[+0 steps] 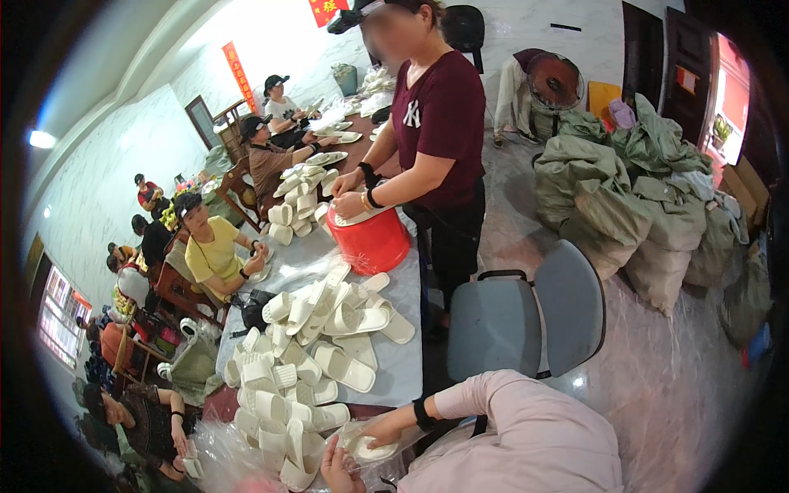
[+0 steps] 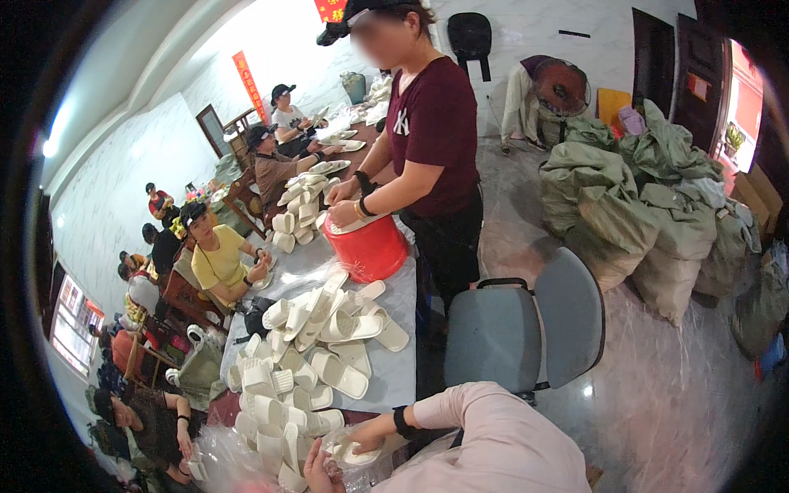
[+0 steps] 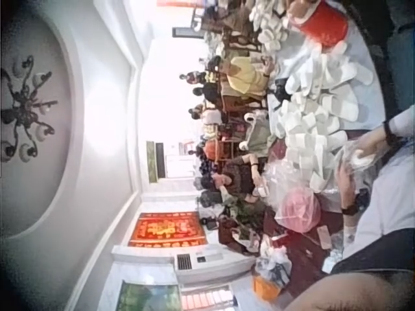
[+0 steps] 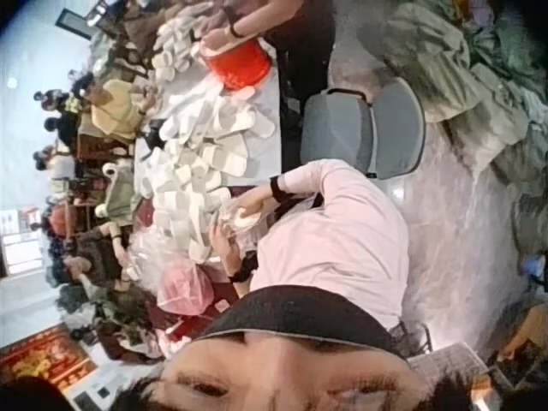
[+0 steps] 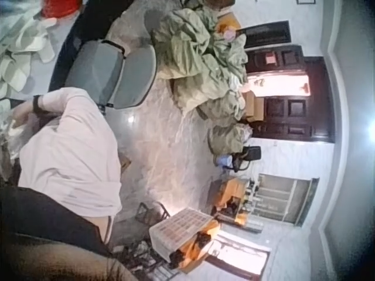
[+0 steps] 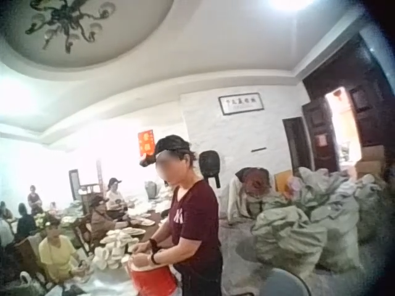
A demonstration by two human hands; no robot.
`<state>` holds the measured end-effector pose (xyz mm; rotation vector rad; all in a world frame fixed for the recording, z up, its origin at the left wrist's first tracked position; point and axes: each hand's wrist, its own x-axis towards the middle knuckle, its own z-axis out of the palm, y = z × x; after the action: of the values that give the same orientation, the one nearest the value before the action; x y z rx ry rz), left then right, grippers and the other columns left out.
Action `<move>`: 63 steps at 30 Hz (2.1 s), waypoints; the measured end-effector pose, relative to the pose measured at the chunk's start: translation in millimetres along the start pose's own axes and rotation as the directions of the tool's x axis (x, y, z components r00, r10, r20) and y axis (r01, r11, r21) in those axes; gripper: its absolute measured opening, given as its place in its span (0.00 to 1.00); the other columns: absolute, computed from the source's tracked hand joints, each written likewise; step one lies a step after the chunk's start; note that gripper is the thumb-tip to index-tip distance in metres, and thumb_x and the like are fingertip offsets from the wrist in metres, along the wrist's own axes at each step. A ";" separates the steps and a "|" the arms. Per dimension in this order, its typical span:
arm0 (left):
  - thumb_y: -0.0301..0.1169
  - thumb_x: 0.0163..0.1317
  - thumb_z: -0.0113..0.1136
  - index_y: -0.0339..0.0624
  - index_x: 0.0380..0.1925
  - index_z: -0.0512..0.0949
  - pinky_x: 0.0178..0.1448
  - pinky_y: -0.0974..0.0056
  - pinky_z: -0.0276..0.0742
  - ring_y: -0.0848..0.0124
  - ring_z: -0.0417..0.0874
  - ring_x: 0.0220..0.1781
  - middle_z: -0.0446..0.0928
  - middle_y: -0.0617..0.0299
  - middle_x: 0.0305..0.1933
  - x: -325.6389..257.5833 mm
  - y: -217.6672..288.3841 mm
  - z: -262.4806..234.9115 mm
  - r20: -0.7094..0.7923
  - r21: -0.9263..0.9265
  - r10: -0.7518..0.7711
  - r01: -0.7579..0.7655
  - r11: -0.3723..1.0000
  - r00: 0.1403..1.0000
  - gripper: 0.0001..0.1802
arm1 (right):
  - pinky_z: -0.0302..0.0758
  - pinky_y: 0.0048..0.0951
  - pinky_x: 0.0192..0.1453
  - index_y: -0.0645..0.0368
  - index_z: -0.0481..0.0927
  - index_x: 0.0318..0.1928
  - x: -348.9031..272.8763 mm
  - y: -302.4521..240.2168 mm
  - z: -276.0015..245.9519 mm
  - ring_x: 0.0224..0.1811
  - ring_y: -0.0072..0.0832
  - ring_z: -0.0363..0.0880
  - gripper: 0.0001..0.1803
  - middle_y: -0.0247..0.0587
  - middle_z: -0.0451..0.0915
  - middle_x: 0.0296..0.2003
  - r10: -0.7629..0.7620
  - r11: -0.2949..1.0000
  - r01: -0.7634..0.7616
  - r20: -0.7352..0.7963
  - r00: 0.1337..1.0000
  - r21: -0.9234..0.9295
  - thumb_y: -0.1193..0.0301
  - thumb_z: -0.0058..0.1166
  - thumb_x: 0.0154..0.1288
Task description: Sorting white slippers and placing them into plastic bags for packaging.
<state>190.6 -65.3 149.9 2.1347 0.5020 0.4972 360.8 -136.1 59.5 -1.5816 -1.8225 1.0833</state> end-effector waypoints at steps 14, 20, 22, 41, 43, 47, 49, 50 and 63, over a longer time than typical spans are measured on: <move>0.26 0.50 0.46 0.33 0.48 0.69 0.54 0.58 0.62 0.50 0.69 0.48 0.69 0.46 0.51 48.4 84.3 69.8 0.081 -0.116 -0.170 0.179 0.977 0.982 0.22 | 0.64 0.39 0.52 0.67 0.67 0.49 -138.9 -22.0 -50.8 0.48 0.46 0.67 0.22 0.57 0.67 0.46 -0.200 0.976 0.215 -0.293 0.935 0.018 0.62 0.44 0.60; 0.25 0.49 0.45 0.28 0.49 0.67 0.48 0.58 0.68 0.53 0.71 0.46 0.65 0.45 0.51 51.4 93.9 100.5 0.045 -0.312 -0.117 0.126 0.942 0.992 0.24 | 0.63 0.36 0.55 0.63 0.70 0.46 -180.7 -17.7 -64.1 0.52 0.44 0.65 0.22 0.54 0.67 0.50 -0.155 0.979 0.113 -0.259 0.953 -0.170 0.60 0.48 0.57; 0.24 0.49 0.45 0.26 0.50 0.65 0.45 0.60 0.70 0.56 0.72 0.44 0.63 0.45 0.50 51.0 78.9 115.7 -0.010 -0.264 0.003 -0.006 0.965 1.000 0.24 | 0.65 0.34 0.52 0.64 0.74 0.36 -184.6 -11.1 -67.9 0.51 0.40 0.67 0.16 0.53 0.69 0.48 0.157 0.954 -0.177 -0.099 0.983 -0.244 0.64 0.51 0.52; 0.25 0.54 0.48 0.35 0.38 0.77 0.39 0.74 0.67 0.78 0.72 0.33 0.76 0.65 0.33 -64.2 46.3 168.3 -0.365 -0.519 -0.658 0.443 0.731 0.659 0.13 | 0.71 0.34 0.34 0.57 0.77 0.26 -148.3 30.8 -41.0 0.31 0.37 0.75 0.04 0.39 0.77 0.27 -0.450 0.852 0.449 0.060 0.891 -0.270 0.76 0.52 0.45; 0.27 0.55 0.49 0.40 0.40 0.77 0.36 0.74 0.68 0.80 0.71 0.30 0.76 0.67 0.31 -87.3 53.1 161.7 -0.291 -0.531 -0.729 0.529 0.662 0.619 0.13 | 0.70 0.34 0.33 0.57 0.77 0.25 -141.1 18.2 -34.9 0.28 0.38 0.75 0.04 0.40 0.77 0.23 -0.484 0.846 0.484 0.058 0.873 -0.225 0.76 0.52 0.44; 0.33 0.62 0.47 0.46 0.48 0.72 0.27 0.77 0.63 0.83 0.65 0.23 0.70 0.72 0.27 -138.8 57.8 155.0 -0.073 -0.756 -0.790 0.483 0.442 0.608 0.15 | 0.71 0.34 0.32 0.59 0.78 0.25 -126.1 -12.4 -21.2 0.27 0.37 0.75 0.04 0.40 0.77 0.24 -0.529 0.810 0.556 0.178 0.830 -0.187 0.76 0.53 0.45; 0.33 0.62 0.46 0.46 0.50 0.71 0.29 0.76 0.65 0.82 0.66 0.26 0.71 0.71 0.30 -155.7 56.5 154.7 -0.144 -0.797 -0.799 0.410 0.444 0.584 0.16 | 0.71 0.34 0.31 0.59 0.78 0.25 -118.9 -20.5 -14.7 0.27 0.37 0.75 0.04 0.40 0.78 0.24 -0.552 0.790 0.591 0.228 0.802 -0.164 0.76 0.53 0.45; 0.34 0.63 0.45 0.46 0.51 0.70 0.32 0.75 0.66 0.81 0.68 0.29 0.71 0.70 0.33 -165.6 54.7 154.5 -0.193 -0.814 -0.787 0.352 0.462 0.586 0.17 | 0.71 0.34 0.31 0.59 0.78 0.25 -116.0 -26.7 -12.1 0.26 0.37 0.75 0.04 0.40 0.78 0.24 -0.559 0.783 0.600 0.237 0.795 -0.164 0.76 0.54 0.45; 0.29 0.55 0.49 0.42 0.57 0.58 0.64 0.52 0.50 0.55 0.51 0.65 0.53 0.48 0.62 -391.2 -42.8 182.7 -0.628 0.039 -0.769 0.992 0.122 0.119 0.28 | 0.71 0.30 0.34 0.62 0.79 0.29 -85.6 -141.6 39.6 0.29 0.37 0.76 0.09 0.44 0.78 0.27 -0.533 0.836 0.549 0.270 0.802 0.021 0.81 0.57 0.41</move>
<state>-51.1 -364.6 -50.8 1.5172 2.3236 0.0846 265.3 -230.6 163.9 -0.8578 -2.3074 0.9982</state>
